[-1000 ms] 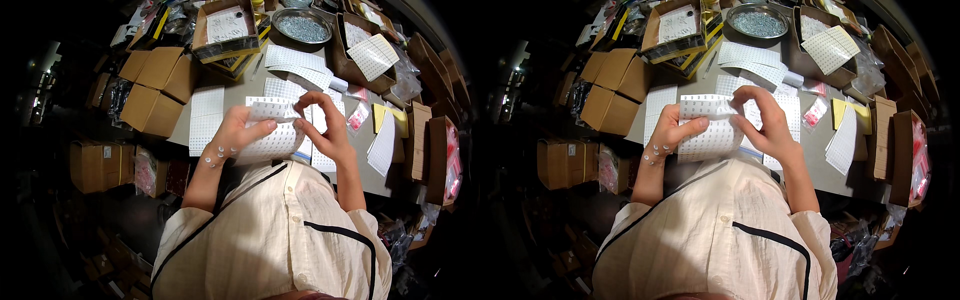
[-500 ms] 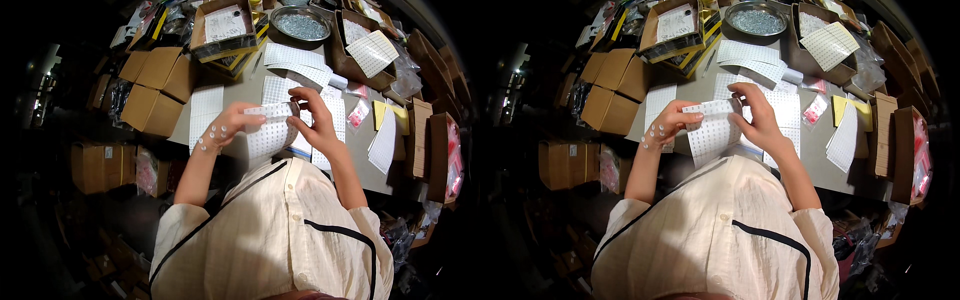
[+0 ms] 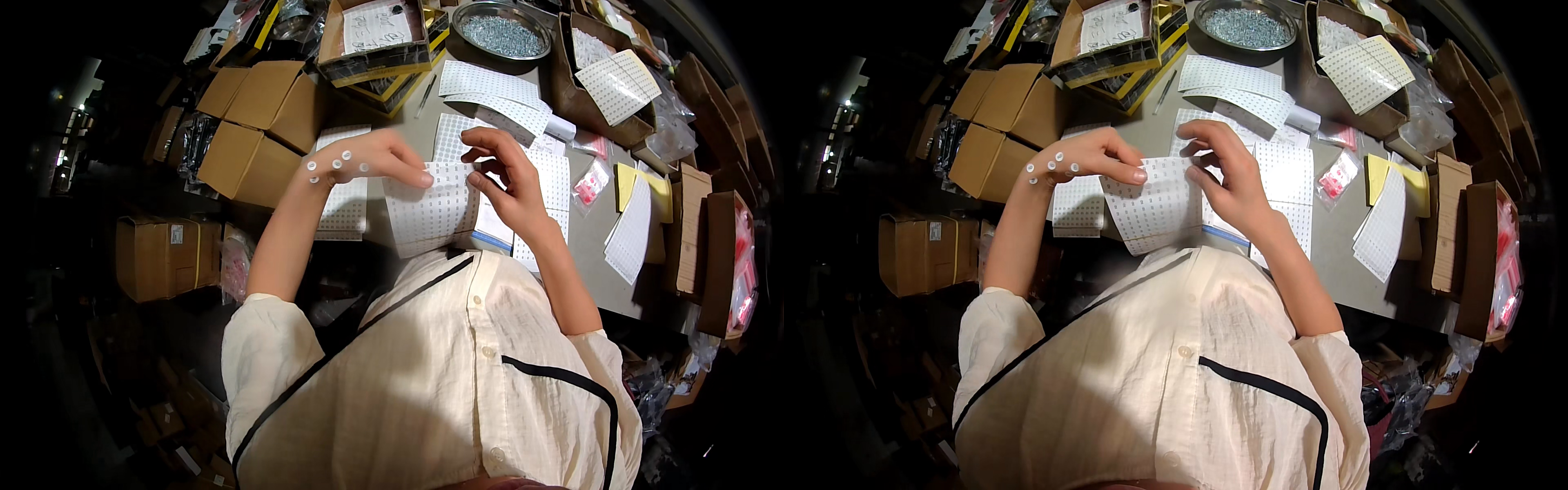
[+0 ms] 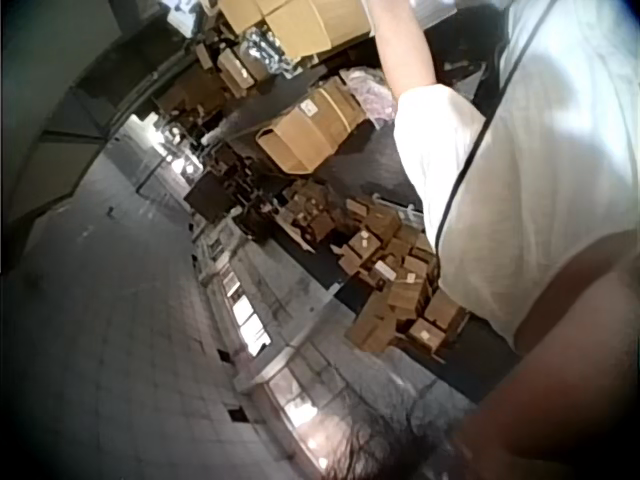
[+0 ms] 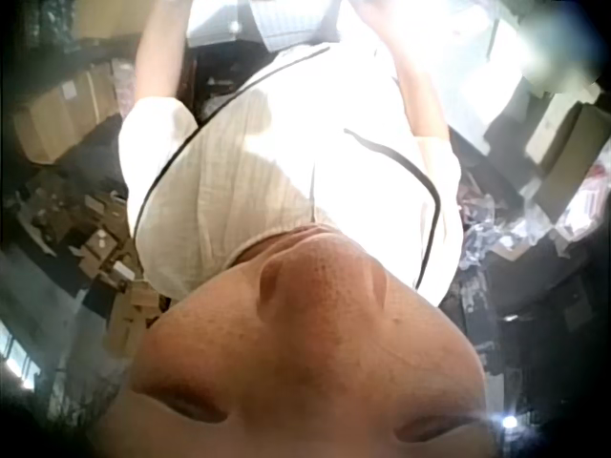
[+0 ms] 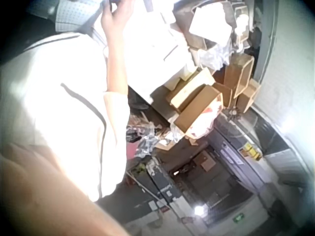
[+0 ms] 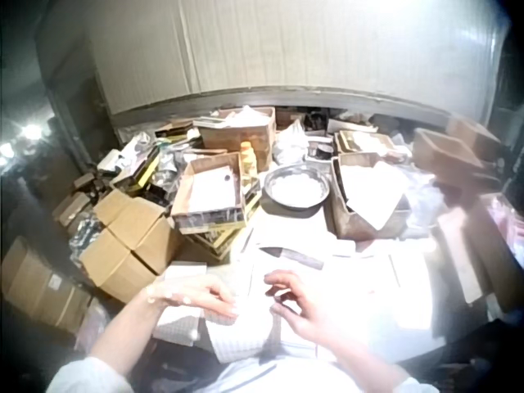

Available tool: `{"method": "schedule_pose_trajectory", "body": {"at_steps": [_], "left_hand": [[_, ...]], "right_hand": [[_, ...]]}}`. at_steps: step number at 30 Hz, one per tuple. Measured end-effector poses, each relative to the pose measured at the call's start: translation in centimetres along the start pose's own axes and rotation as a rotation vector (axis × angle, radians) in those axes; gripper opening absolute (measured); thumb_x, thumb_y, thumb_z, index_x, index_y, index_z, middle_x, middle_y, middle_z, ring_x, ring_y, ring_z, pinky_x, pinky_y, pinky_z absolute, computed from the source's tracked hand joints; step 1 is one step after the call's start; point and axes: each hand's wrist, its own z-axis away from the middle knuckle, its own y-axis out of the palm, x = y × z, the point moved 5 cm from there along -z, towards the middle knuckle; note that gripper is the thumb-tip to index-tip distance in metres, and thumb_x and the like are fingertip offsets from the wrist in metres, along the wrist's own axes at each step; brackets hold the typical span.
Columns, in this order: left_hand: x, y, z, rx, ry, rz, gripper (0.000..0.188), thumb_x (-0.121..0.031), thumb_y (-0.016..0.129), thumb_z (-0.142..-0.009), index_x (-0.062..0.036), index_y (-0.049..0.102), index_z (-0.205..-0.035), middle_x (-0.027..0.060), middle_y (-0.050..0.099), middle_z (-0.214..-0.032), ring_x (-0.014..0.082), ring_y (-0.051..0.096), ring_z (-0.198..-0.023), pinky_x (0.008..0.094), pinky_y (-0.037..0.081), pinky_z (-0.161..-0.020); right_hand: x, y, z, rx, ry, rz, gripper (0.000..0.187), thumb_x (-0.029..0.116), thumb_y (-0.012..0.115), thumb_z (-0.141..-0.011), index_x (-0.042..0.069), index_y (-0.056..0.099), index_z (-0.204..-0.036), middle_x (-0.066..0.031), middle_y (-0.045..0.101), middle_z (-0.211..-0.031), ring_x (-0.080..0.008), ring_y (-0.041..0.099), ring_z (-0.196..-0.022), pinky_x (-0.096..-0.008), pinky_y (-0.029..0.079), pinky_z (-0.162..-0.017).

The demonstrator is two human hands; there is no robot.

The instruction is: The person peels small circular stickers from a perforated sheet and places them into small plastic bags. The person handles multiple sticker sheets and bags, organizing the peeled stickers into the packaging on a cluttered table.

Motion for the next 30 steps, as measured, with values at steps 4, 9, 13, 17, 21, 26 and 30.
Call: {"method": "schedule_pose_trajectory", "body": {"at_steps": [4,9,13,17,21,26,30], "left_hand": [[-0.2,0.6,-1.2,0.060,-0.030,-0.032,0.027,-0.027,0.078,-0.084,-0.0001,0.074,-0.082,-0.0037,0.062,-0.080,0.0035,0.049,-0.073,0.0211,0.035,-0.059],[-0.3,1.4,-1.4,-0.069,0.201,0.000,0.025,-0.025,0.078,-0.084,-0.0004,0.073,-0.082,-0.0061,0.060,-0.074,0.0020,0.047,-0.068,0.0213,0.033,-0.055],[-1.0,1.8,-0.6,-0.150,0.084,0.165,0.023,-0.023,0.077,-0.084,-0.0005,0.073,-0.082,-0.0059,0.059,-0.070,0.0010,0.045,-0.061,0.0201,0.032,-0.051],[-0.2,2.2,-0.9,-0.253,0.104,0.295,0.021,-0.022,0.076,-0.085,-0.0005,0.073,-0.083,-0.0054,0.059,-0.067,-0.0002,0.043,-0.057,0.0192,0.029,-0.047],[0.0,2.9,-0.5,-0.311,0.087,0.377,0.021,-0.020,0.075,-0.085,0.0009,0.074,-0.086,-0.0039,0.062,-0.069,0.0000,0.046,-0.057,0.0186,0.030,-0.048],[0.2,3.7,-0.5,-0.357,0.133,0.395,0.021,-0.018,0.075,-0.085,0.0024,0.075,-0.089,-0.0023,0.063,-0.069,0.0006,0.047,-0.056,0.0186,0.030,-0.047],[1.0,4.0,-0.8,-0.359,0.175,0.368,0.020,-0.017,0.074,-0.086,0.0027,0.075,-0.090,-0.0017,0.064,-0.071,0.0022,0.050,-0.059,0.0192,0.036,-0.050]], "right_hand": [[0.5,0.1,-1.1,0.011,-0.028,-0.016,0.050,-0.015,0.063,-0.079,0.005,0.056,-0.125,-0.0080,0.056,-0.125,-0.0165,0.062,-0.103,-0.0274,0.055,-0.082],[0.1,0.2,-1.1,-0.039,0.008,-0.089,0.048,-0.013,0.064,-0.079,0.002,0.056,-0.124,-0.0105,0.056,-0.125,-0.0203,0.062,-0.105,-0.0303,0.054,-0.084],[2.9,0.3,-0.7,-0.164,-0.388,0.491,0.050,-0.011,0.064,-0.075,-0.001,0.055,-0.124,-0.0163,0.056,-0.122,-0.0359,0.058,-0.107,-0.0417,0.047,-0.093],[2.3,0.5,0.3,-0.153,-0.423,0.556,0.055,-0.011,0.068,-0.072,0.000,0.055,-0.124,-0.0131,0.065,-0.106,-0.0322,0.058,-0.102,-0.0387,0.046,-0.088],[2.2,1.1,0.5,-0.148,-0.413,0.538,0.055,-0.011,0.068,-0.073,0.000,0.055,-0.125,-0.0119,0.066,-0.100,-0.0303,0.058,-0.096,-0.0383,0.046,-0.086],[1.7,1.3,0.8,-0.140,-0.361,0.528,0.055,-0.013,0.067,-0.071,-0.001,0.055,-0.124,-0.0123,0.065,-0.098,-0.0310,0.059,-0.094,-0.0385,0.047,-0.084],[1.4,1.2,0.7,-0.134,-0.346,0.506,0.054,-0.015,0.066,-0.070,-0.001,0.056,-0.121,-0.0124,0.065,-0.097,-0.0313,0.058,-0.093,-0.0392,0.047,-0.082]]}}
